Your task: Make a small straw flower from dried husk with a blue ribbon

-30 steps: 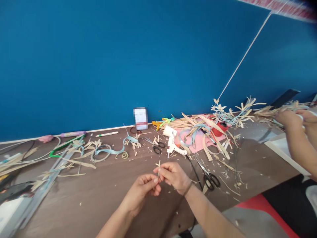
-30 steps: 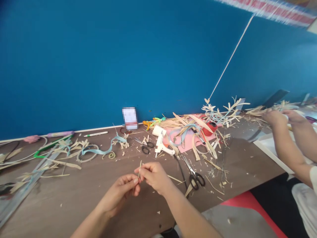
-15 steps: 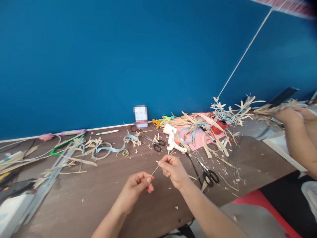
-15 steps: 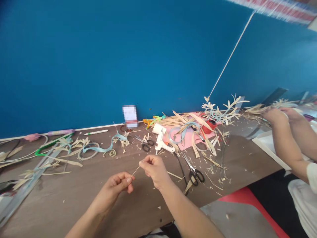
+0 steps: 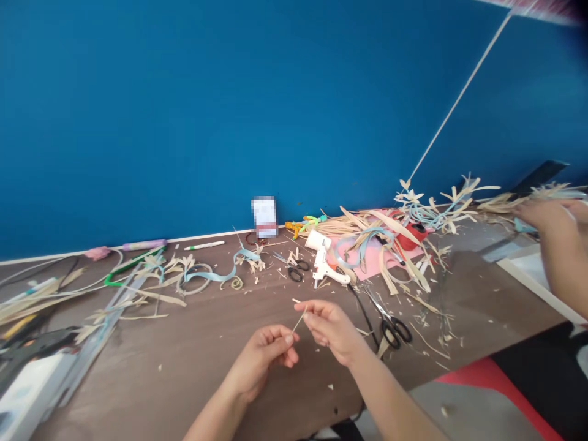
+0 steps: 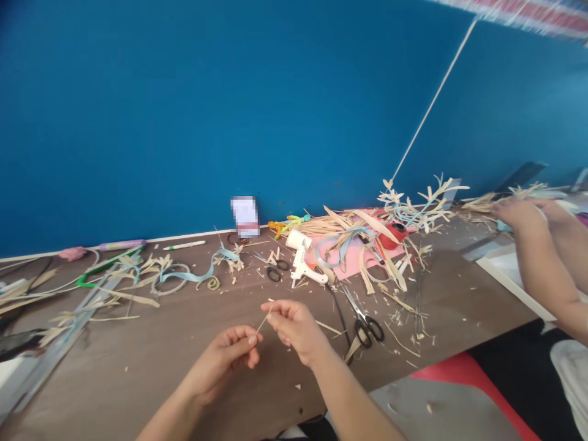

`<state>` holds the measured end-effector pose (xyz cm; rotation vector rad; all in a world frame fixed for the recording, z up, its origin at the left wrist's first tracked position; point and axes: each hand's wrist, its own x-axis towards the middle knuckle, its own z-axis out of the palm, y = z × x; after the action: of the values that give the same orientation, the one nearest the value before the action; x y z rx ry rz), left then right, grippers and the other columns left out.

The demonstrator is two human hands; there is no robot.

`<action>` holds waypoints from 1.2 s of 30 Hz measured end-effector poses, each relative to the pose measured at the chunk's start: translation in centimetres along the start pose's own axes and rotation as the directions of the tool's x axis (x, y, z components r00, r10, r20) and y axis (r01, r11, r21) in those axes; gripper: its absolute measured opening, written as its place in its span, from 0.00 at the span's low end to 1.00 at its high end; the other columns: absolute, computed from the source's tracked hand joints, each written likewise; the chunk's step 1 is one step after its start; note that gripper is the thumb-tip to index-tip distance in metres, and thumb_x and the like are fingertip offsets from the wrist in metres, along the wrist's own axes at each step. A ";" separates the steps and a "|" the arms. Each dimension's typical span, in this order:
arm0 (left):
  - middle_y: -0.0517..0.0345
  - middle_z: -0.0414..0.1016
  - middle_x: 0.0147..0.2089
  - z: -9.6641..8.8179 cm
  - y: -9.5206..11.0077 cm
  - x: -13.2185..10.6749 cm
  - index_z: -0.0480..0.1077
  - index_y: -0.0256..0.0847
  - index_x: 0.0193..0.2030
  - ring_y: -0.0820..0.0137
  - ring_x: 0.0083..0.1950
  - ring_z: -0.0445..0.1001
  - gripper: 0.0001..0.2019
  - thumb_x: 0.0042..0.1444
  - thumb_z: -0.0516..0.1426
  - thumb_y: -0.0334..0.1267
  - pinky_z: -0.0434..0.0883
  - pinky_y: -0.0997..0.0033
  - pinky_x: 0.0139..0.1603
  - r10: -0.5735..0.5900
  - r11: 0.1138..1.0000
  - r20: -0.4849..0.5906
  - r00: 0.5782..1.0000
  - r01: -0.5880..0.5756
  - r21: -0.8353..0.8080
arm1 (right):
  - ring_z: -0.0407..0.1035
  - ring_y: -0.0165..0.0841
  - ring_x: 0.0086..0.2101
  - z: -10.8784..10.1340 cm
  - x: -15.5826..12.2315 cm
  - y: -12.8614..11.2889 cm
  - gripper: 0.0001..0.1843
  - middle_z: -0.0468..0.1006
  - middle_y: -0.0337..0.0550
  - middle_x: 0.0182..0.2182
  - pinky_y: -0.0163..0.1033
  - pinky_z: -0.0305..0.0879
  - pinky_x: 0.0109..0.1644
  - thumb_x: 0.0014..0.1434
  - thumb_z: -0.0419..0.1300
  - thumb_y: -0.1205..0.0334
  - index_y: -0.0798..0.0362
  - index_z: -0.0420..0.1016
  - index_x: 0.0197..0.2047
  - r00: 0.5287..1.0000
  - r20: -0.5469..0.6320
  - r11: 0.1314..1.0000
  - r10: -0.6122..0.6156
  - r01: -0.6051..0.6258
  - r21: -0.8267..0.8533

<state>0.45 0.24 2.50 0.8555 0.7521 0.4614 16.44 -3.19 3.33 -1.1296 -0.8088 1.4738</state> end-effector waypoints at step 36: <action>0.62 0.67 0.20 -1.3 -1.2 1.4 0.71 0.33 0.29 0.82 0.19 0.61 0.13 0.38 0.64 0.39 0.59 0.82 0.20 0.031 0.951 -0.279 0.960 -0.114 -0.289 | 0.60 0.29 0.22 2.2 0.3 3.2 0.06 0.69 0.37 0.21 0.33 0.54 0.26 0.53 0.52 0.66 0.51 0.67 0.26 0.961 0.077 0.686 -0.266 0.245 -0.686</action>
<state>0.43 1.08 0.42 0.5380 0.8758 0.7513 13.26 -3.41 1.02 -1.4984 -1.5127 0.9108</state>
